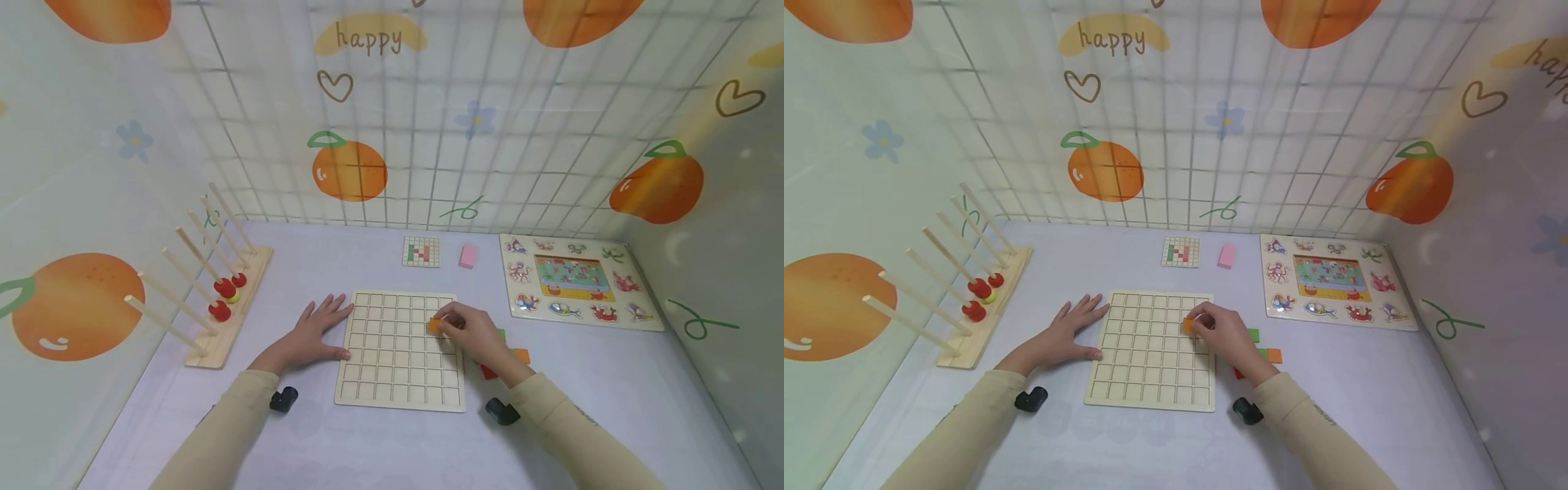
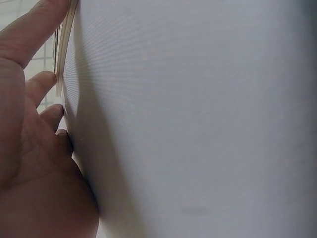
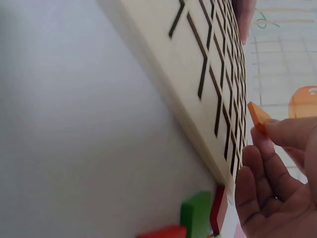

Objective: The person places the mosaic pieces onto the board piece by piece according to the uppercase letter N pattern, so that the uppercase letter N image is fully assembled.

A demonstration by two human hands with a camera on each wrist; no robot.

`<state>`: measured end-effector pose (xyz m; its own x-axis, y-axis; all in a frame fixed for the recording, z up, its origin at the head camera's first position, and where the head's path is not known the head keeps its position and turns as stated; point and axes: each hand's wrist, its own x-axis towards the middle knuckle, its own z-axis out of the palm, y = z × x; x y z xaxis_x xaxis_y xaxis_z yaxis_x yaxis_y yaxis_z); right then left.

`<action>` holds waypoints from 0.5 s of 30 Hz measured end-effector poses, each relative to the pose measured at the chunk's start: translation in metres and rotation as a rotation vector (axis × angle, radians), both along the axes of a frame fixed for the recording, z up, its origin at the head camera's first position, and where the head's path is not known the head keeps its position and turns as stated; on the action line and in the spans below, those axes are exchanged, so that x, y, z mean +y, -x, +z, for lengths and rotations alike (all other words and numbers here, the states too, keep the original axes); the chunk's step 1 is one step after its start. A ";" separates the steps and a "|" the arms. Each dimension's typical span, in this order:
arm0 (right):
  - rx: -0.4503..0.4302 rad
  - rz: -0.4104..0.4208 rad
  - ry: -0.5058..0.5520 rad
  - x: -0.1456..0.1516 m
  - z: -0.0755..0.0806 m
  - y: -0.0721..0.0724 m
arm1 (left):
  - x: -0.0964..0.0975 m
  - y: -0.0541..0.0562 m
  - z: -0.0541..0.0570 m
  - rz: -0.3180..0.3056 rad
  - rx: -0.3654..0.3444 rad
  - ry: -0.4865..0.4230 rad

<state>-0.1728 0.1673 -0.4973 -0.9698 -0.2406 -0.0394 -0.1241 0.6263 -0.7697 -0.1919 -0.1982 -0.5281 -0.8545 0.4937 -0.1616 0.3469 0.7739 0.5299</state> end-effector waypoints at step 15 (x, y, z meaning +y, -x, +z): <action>-0.029 0.000 -0.030 -0.021 -0.008 0.005 | 0.000 -0.001 0.000 0.008 -0.001 -0.017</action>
<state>-0.1776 0.1463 -0.5048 -0.9682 -0.2387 -0.0746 -0.1019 0.6490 -0.7539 -0.1907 -0.1981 -0.5279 -0.8583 0.4893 -0.1545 0.3399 0.7678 0.5431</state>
